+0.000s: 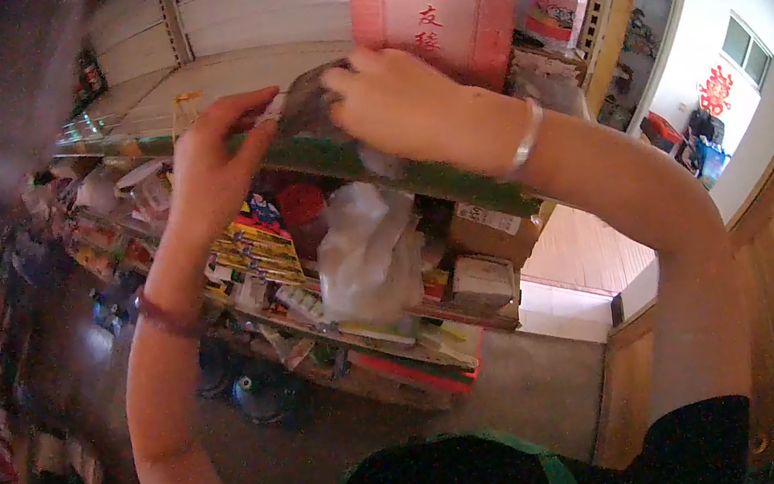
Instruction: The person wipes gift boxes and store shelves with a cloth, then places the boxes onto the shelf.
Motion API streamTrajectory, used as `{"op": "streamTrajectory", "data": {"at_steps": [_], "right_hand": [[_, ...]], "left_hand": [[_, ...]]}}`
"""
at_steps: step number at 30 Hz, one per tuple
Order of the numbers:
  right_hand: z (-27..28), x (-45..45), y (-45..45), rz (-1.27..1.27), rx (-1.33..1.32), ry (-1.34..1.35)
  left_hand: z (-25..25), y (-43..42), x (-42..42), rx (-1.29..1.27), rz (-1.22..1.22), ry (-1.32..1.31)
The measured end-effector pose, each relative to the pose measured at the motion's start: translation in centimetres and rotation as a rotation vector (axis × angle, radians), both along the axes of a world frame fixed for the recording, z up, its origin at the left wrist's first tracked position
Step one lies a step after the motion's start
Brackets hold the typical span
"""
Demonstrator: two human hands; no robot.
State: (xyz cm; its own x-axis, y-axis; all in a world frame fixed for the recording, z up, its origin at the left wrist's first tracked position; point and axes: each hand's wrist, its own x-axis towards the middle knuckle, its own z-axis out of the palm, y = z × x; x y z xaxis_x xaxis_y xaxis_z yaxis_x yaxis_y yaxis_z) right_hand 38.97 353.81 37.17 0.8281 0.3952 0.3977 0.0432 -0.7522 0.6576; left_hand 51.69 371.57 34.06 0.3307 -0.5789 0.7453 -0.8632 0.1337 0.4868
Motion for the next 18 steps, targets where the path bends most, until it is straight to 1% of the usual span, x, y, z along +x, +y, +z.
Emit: {"op": "streamTrajectory", "data": {"at_steps": [1,2,5,8,9,13,15,16,18], "right_hand": [[0.0,-0.8,-0.1,0.001,-0.022,-0.005],[0.0,-2.4,-0.8,0.002,-0.046,-0.010],[1.0,-7.3,-0.9,-0.057,-0.077,-0.008],[1.2,-7.9,-0.7,-0.113,-0.121,0.003],[1.0,-6.9,-0.5,-0.089,-0.128,-0.014],[-0.5,0.8,0.5,0.016,-0.172,-0.071],[-0.7,3.8,1.8,-0.073,-0.140,-0.105],[-0.8,4.4,2.0,-0.117,-0.120,-0.121],[-0.7,2.4,0.9,-0.016,-0.130,-0.085]], "left_hand": [[-0.4,-0.4,0.8,0.009,0.122,-0.219],[-1.0,-1.0,2.2,0.004,0.185,-0.394],[-2.3,-2.2,4.8,-0.039,0.221,-0.521],[-3.5,-3.6,7.1,0.008,0.227,-0.504],[-3.9,-3.7,7.5,0.038,0.234,-0.507],[-3.4,-3.9,7.2,0.050,0.197,-0.450],[-3.6,-4.0,7.2,0.024,0.185,-0.423],[-3.6,-4.1,7.5,0.008,0.169,-0.408],[-4.0,-4.4,7.9,-0.020,0.127,-0.360]]}}
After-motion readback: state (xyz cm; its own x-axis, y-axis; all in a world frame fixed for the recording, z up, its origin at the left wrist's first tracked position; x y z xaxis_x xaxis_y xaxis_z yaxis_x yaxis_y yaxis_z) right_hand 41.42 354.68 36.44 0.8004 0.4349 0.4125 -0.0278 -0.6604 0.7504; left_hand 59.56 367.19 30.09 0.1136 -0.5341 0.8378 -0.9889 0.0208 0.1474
